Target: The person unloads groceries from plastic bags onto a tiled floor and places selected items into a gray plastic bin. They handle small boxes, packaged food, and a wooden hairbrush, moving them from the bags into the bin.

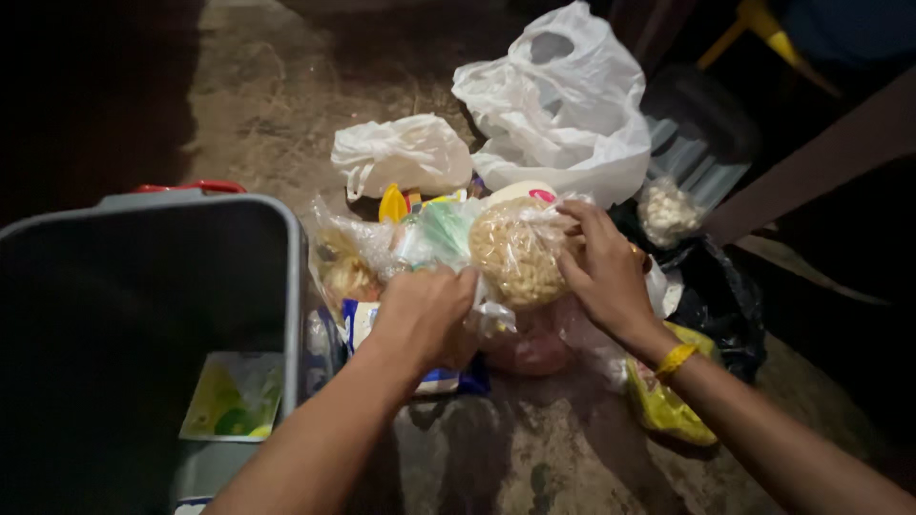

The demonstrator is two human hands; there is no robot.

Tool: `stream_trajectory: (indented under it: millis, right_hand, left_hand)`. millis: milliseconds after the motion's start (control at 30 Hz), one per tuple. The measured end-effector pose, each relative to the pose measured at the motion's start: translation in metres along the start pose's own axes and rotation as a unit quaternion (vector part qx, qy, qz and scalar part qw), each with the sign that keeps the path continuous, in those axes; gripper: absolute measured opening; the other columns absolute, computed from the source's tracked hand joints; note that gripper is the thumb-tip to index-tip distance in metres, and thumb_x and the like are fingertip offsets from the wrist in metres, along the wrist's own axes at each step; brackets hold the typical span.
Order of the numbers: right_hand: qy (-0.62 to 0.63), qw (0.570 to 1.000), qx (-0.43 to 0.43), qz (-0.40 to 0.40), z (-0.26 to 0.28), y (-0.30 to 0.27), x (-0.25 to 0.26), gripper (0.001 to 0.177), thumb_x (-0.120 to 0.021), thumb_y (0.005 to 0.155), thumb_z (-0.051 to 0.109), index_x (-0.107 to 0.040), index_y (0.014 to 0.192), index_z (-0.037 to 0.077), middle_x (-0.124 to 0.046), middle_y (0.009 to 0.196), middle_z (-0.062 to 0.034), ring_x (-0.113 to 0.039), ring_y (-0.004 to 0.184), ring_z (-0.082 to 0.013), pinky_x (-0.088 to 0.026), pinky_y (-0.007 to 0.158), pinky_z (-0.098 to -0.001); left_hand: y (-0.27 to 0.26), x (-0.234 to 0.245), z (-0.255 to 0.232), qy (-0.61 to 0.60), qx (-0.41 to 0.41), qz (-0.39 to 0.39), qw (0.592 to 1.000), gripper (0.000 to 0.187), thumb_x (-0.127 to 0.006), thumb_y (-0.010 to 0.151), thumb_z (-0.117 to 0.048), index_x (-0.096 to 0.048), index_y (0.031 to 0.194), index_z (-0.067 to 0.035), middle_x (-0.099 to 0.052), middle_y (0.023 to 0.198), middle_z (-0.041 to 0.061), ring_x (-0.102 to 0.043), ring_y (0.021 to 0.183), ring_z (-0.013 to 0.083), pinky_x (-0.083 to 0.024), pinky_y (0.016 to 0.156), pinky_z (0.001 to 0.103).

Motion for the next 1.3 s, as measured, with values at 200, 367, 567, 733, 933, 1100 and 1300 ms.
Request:
stream_trajectory:
  millis: [200,367,567,733,933,1100,1300]
  right_hand:
    - [-0.020,0.999,-0.044,-0.005,-0.028,0.016,-0.018,0.049,-0.062,0.093,0.018,-0.054,0.141,0.009,-0.066,0.128,-0.0160,-0.069,0.097,-0.0326,-0.053,0.086,-0.0446]
    - [-0.073,0.992,-0.090,0.047,-0.053,0.021,-0.032,0.041,-0.068,0.088,0.024,-0.066,0.127,0.015,-0.068,0.112,-0.0137,-0.069,0.092,-0.0328,-0.053,0.079,-0.0449]
    - [-0.045,0.996,-0.069,0.022,-0.045,0.017,-0.023,0.028,-0.072,0.089,0.020,-0.070,0.113,0.006,-0.067,0.104,-0.0135,-0.068,0.091,-0.0316,-0.053,0.078,-0.0416]
    - [0.052,0.997,-0.046,-0.027,-0.010,0.011,-0.006,0.020,-0.066,0.092,0.007,-0.067,0.111,0.001,-0.068,0.101,-0.0120,-0.070,0.087,-0.0253,-0.055,0.076,-0.0350]
    - [0.065,0.997,0.030,-0.037,0.044,0.021,0.016,0.016,-0.065,0.089,-0.002,-0.069,0.105,0.000,-0.069,0.099,-0.0119,-0.069,0.086,-0.0227,-0.053,0.076,-0.0329]
    - [0.095,0.993,0.061,-0.025,0.076,0.028,0.019,0.020,-0.066,0.087,-0.005,-0.069,0.106,0.000,-0.070,0.102,-0.0101,-0.072,0.086,-0.0177,-0.054,0.076,-0.0291]
    - [0.192,0.978,-0.051,-0.056,0.065,0.035,0.015,0.029,-0.071,0.086,-0.002,-0.067,0.115,0.002,-0.068,0.100,-0.0050,-0.068,0.084,-0.0124,-0.054,0.072,-0.0257]
  left_hand:
    - [0.008,0.002,-0.009,-0.045,0.008,0.036,0.998,0.021,-0.069,0.077,-0.012,-0.064,0.097,-0.009,-0.071,0.078,0.011,-0.073,0.065,0.0291,-0.057,0.052,0.040]
    - [0.015,0.018,-0.004,-0.089,0.042,0.027,0.995,0.018,-0.067,0.079,-0.012,-0.064,0.096,-0.007,-0.071,0.080,0.013,-0.073,0.069,0.0304,-0.057,0.055,0.042]
    - [0.018,0.035,-0.002,-0.132,0.064,0.032,0.989,0.021,-0.067,0.078,-0.012,-0.063,0.098,-0.006,-0.070,0.086,0.015,-0.073,0.077,0.0323,-0.057,0.062,0.044]
    - [0.022,0.056,0.001,-0.162,0.084,0.003,0.983,0.032,-0.065,0.076,-0.007,-0.061,0.107,-0.003,-0.066,0.103,0.016,-0.067,0.101,0.0322,-0.057,0.074,0.043]
    - [0.017,0.093,0.004,-0.291,0.046,-0.145,0.945,0.051,-0.065,0.081,-0.004,-0.058,0.130,0.000,-0.061,0.122,0.017,-0.060,0.113,0.0359,-0.052,0.090,0.045]
    - [0.016,0.085,0.024,-0.387,0.133,-0.140,0.901,0.034,-0.071,0.087,-0.014,-0.062,0.119,-0.006,-0.068,0.109,0.017,-0.065,0.102,0.0384,-0.052,0.083,0.048]
    - [0.012,0.055,0.046,-0.474,0.258,-0.112,0.834,0.023,-0.073,0.083,-0.012,-0.068,0.104,-0.005,-0.073,0.088,0.019,-0.073,0.086,0.0379,-0.056,0.076,0.046]
Point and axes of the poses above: each hand's wrist, its own y-axis towards the middle knuckle, its own x-axis out of the back of the hand, z = x × y, the point moved 9 cm from there along y, towards the middle knuckle
